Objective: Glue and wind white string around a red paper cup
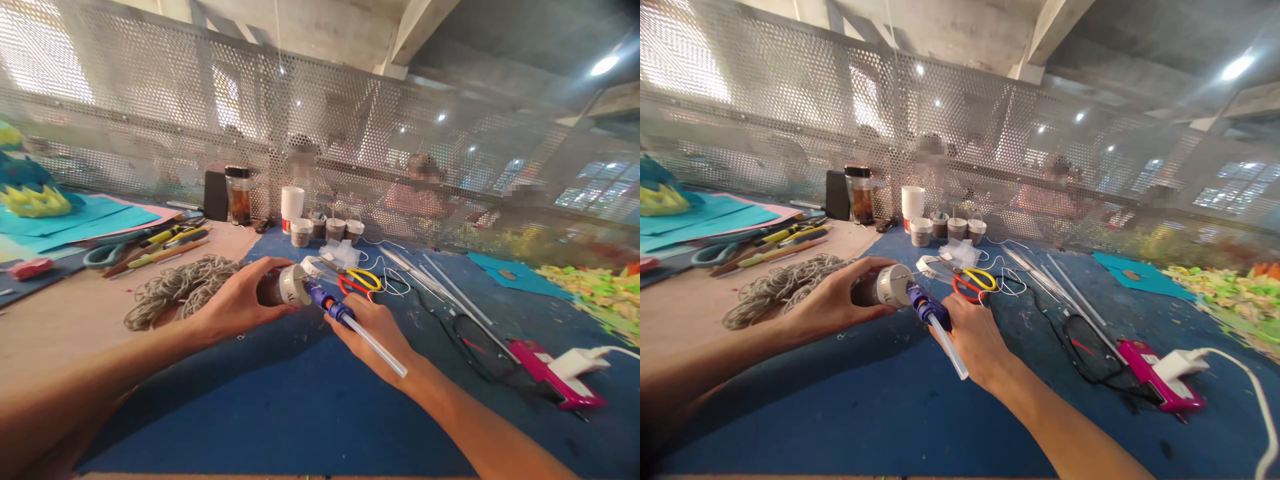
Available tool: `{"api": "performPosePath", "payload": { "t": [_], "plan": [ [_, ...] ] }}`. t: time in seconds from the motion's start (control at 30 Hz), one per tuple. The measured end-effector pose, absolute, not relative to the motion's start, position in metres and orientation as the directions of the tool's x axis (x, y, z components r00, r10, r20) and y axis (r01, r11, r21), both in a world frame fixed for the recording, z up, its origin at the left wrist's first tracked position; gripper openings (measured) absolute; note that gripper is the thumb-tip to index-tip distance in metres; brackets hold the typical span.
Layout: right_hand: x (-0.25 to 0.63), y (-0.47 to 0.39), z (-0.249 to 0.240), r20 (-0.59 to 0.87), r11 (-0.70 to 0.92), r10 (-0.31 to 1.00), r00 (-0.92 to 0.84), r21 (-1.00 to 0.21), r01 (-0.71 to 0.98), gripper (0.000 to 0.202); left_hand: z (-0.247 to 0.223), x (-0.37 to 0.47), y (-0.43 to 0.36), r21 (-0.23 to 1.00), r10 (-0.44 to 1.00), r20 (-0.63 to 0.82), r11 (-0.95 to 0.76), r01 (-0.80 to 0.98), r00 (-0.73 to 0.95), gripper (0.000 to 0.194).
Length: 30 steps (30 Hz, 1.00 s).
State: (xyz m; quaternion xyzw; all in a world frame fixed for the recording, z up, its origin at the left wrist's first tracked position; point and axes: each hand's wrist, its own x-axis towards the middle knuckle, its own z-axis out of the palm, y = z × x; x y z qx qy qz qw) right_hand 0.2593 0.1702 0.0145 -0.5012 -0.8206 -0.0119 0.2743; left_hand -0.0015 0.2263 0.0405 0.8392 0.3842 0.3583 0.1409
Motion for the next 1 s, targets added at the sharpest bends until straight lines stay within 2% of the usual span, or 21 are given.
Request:
{"api": "performPosePath", "payload": {
  "t": [0.43,0.7,1.0],
  "plan": [
    [0.2585,0.1698,0.0155,0.45,0.52,0.81,-0.376,-0.255,0.815,0.024,0.0428,-0.0013,0.2278,0.554,0.781,0.476,-0.624,0.552,0.404,0.06],
    [0.2599,0.1706,0.0142,0.459,0.512,0.807,-0.371,-0.233,0.827,0.016,0.0422,-0.0027,0.2303,0.574,0.794,0.462,-0.608,0.548,0.396,0.061],
    [0.259,0.168,0.019,0.463,0.499,0.818,-0.34,-0.278,0.821,0.019,0.0425,-0.0034,0.2304,0.585,0.801,0.458,-0.598,0.549,0.385,0.062]
  ]
}}
